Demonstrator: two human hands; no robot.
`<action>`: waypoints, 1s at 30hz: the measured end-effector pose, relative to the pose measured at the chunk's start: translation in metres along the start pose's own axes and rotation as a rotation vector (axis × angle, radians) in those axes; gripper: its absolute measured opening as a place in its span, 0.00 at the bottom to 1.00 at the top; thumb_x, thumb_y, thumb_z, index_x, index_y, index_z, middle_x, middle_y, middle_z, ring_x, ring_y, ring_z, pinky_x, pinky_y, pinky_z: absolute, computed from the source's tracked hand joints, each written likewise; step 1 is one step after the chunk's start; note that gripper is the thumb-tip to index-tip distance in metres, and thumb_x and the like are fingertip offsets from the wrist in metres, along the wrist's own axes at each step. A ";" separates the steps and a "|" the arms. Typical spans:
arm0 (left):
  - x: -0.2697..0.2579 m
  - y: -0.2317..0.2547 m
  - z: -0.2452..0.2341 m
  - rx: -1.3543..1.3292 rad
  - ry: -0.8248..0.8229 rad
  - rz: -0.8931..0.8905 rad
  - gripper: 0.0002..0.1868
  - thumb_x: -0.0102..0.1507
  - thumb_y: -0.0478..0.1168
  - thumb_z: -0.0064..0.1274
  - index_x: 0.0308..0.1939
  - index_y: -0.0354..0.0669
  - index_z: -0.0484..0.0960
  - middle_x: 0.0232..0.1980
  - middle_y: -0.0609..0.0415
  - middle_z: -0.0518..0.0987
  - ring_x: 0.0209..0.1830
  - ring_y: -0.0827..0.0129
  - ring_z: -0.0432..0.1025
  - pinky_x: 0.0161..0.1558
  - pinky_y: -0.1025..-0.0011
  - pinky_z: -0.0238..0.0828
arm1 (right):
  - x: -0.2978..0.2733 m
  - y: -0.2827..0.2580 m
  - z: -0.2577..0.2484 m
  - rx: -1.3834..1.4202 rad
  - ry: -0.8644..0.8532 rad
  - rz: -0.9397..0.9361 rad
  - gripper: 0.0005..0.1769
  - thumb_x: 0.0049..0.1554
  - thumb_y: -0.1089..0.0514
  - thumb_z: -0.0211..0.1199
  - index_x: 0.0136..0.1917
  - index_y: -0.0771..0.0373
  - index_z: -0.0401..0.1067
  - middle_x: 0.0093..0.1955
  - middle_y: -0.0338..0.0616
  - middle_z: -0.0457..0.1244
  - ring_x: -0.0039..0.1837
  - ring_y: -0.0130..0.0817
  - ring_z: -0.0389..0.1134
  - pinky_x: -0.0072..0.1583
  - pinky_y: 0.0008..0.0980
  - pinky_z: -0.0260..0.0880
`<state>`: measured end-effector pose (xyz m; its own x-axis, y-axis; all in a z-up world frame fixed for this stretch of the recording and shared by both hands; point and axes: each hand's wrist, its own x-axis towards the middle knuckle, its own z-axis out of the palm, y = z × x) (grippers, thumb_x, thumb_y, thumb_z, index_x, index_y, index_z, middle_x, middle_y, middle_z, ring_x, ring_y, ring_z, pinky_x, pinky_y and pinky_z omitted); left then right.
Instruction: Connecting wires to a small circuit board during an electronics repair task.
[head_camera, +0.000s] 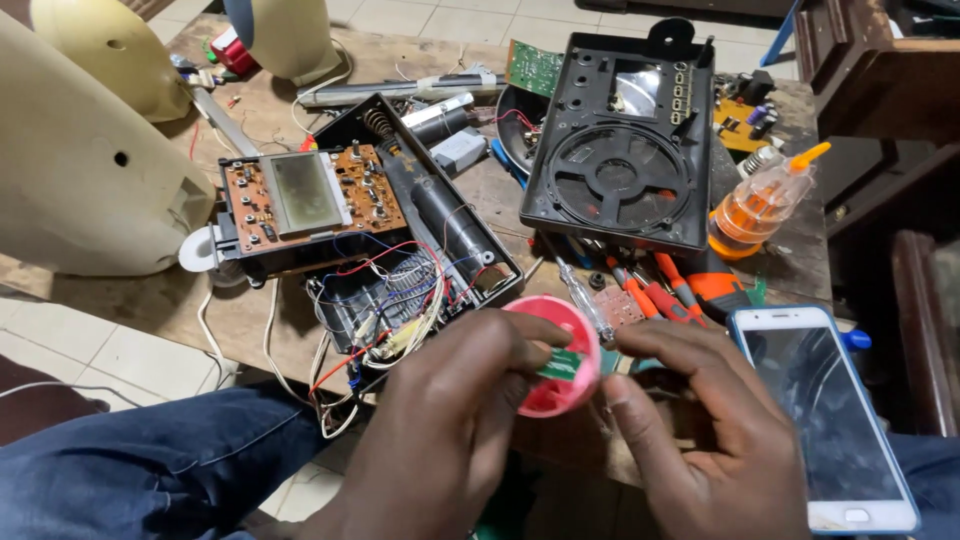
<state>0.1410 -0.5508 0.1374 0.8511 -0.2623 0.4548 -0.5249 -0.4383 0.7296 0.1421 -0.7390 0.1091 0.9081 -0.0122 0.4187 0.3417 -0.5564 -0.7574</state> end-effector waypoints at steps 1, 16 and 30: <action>0.000 0.000 0.000 0.000 0.001 -0.001 0.07 0.63 0.26 0.42 0.41 0.37 0.74 0.49 0.46 0.84 0.50 0.55 0.80 0.49 0.65 0.76 | 0.002 0.001 0.002 0.000 -0.001 -0.001 0.15 0.55 0.56 0.65 0.54 0.63 0.79 0.55 0.44 0.71 0.59 0.32 0.73 0.61 0.29 0.69; 0.004 0.003 0.002 -0.021 0.006 0.080 0.09 0.66 0.40 0.52 0.47 0.39 0.76 0.48 0.48 0.79 0.52 0.57 0.74 0.56 0.65 0.71 | 0.006 -0.010 0.018 -0.006 0.112 -0.273 0.04 0.54 0.71 0.63 0.43 0.69 0.76 0.47 0.52 0.70 0.50 0.39 0.72 0.60 0.35 0.70; 0.000 -0.009 -0.007 0.146 -0.076 0.067 0.22 0.59 0.35 0.64 0.56 0.41 0.76 0.52 0.45 0.72 0.52 0.53 0.67 0.52 0.60 0.67 | 0.013 0.007 0.001 0.050 -0.253 -0.277 0.16 0.56 0.54 0.64 0.55 0.64 0.75 0.47 0.43 0.70 0.48 0.29 0.73 0.54 0.25 0.70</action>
<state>0.1459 -0.5411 0.1348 0.8153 -0.3573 0.4557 -0.5785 -0.5366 0.6143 0.1567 -0.7426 0.1085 0.8085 0.3425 0.4786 0.5886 -0.4688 -0.6586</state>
